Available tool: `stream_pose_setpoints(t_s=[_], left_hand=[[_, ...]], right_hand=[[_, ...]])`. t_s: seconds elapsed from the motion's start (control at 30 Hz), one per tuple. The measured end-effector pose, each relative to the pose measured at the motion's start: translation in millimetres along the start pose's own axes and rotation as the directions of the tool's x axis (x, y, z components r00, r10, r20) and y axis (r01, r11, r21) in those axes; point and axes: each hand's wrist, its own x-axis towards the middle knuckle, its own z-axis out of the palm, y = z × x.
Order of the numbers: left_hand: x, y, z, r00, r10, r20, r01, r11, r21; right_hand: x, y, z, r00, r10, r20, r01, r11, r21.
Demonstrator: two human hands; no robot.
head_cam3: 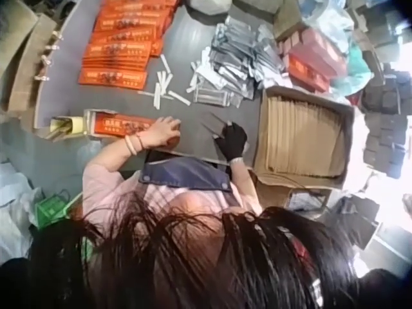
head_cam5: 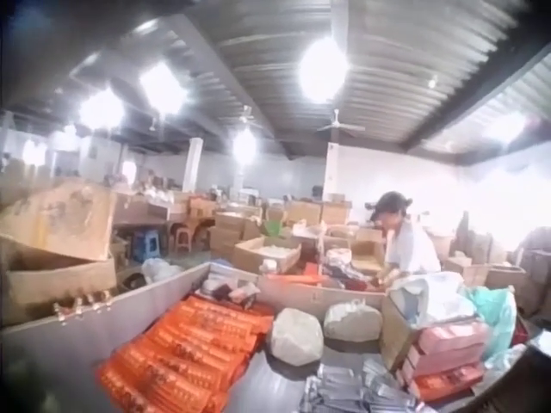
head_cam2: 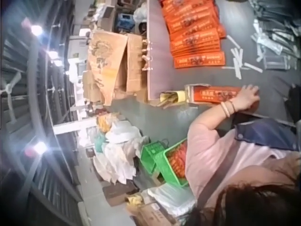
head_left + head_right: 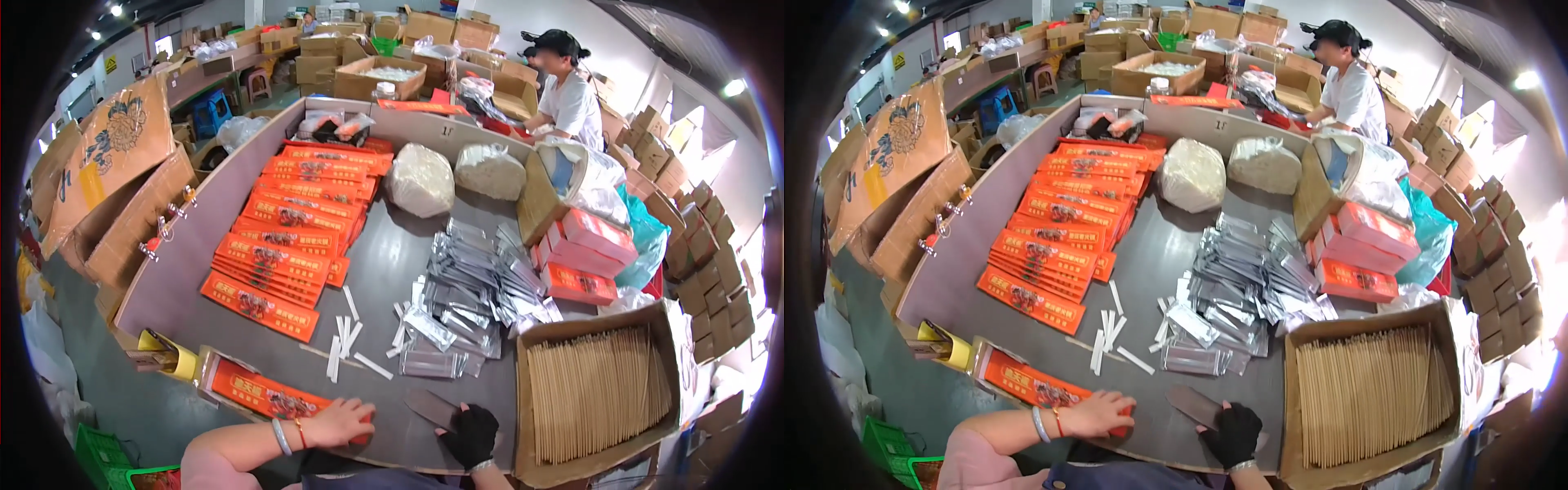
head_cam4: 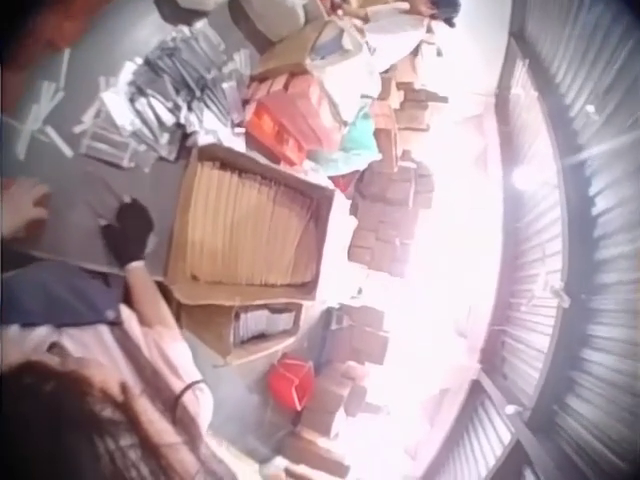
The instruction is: Packaging thin wooden sticks into plastic sleeves and then into red product envelopes.
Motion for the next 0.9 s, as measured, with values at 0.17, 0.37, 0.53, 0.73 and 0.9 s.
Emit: stream_pose_setpoints(t_s=[0.17,0.37,0.53,0.73,0.9], left_hand=[[-2.1,-10.3,-4.0,0.991,-0.053,-0.126,0.052,0.999,-0.014],[-5.7,11.2,-29.8,0.965,-0.15,-0.215,0.131,0.986,-0.1],[-2.0,23.6,8.5,0.697,-0.573,-0.431,0.34,0.794,-0.504],[1.1,18.6,38.8,0.5,-0.711,-0.495,0.52,0.703,-0.485],[3.6,21.9,30.9,0.512,-0.724,-0.462,0.485,0.688,-0.54]], right_hand=[[6.5,-0.6,-14.5,0.995,-0.069,0.078,0.076,0.994,-0.084],[12.0,-18.5,-39.4,0.998,-0.025,0.056,0.014,0.983,0.181],[10.1,-25.7,-38.3,0.975,-0.118,0.191,0.085,0.981,0.173],[15.0,-45.3,-43.2,0.951,-0.159,0.264,0.124,0.982,0.145],[13.7,-48.7,-42.8,0.938,-0.163,0.304,0.132,0.984,0.12]])
